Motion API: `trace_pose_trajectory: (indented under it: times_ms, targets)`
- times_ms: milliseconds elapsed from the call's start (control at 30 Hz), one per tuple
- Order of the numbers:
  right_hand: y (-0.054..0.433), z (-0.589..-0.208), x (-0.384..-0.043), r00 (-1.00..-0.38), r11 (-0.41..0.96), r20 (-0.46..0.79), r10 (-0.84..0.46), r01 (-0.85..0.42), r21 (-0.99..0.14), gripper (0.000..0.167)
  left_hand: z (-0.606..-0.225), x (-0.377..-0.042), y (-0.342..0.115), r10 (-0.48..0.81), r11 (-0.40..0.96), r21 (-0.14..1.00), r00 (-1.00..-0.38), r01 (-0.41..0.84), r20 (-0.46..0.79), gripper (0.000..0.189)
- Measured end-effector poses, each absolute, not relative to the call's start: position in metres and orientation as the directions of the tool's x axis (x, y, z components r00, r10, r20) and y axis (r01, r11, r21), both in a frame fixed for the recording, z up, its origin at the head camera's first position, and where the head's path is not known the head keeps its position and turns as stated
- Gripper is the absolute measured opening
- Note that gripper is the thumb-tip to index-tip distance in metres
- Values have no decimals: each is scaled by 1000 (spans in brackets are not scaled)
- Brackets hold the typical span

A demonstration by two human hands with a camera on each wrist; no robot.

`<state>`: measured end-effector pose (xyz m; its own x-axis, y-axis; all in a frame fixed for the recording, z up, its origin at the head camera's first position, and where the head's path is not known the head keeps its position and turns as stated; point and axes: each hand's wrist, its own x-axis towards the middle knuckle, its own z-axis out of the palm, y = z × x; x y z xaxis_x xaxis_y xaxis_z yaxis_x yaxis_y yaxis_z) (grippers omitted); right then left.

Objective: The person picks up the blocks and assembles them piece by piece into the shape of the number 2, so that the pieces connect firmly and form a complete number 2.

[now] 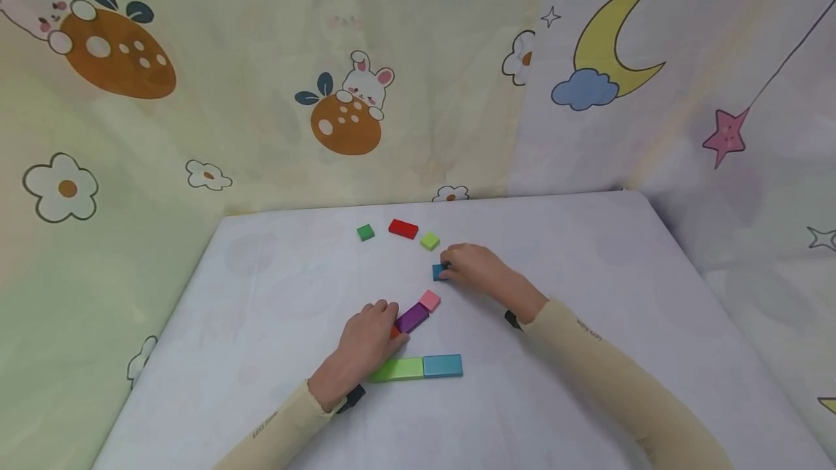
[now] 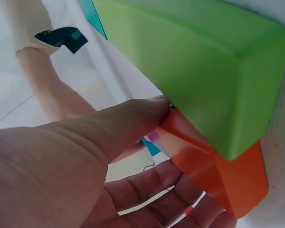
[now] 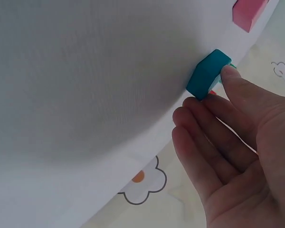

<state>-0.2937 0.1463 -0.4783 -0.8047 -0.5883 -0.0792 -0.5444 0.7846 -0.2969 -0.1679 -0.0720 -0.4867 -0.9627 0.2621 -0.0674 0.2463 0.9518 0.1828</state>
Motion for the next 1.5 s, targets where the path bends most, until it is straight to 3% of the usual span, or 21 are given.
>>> trace_pose_trajectory:
  times_ms: [433, 1500]
  targets:
    - [144, -483, -282, -829, 790, -54, -556, -508, -342, 22, -486, -168, -72, 265, 950, 182, -963, 252, -51, 38]
    - [139, -483, -263, -856, 823, -63, -514, -470, -320, 21, -486, -168, -73, 264, 951, 188, -962, 247, -69, 40]
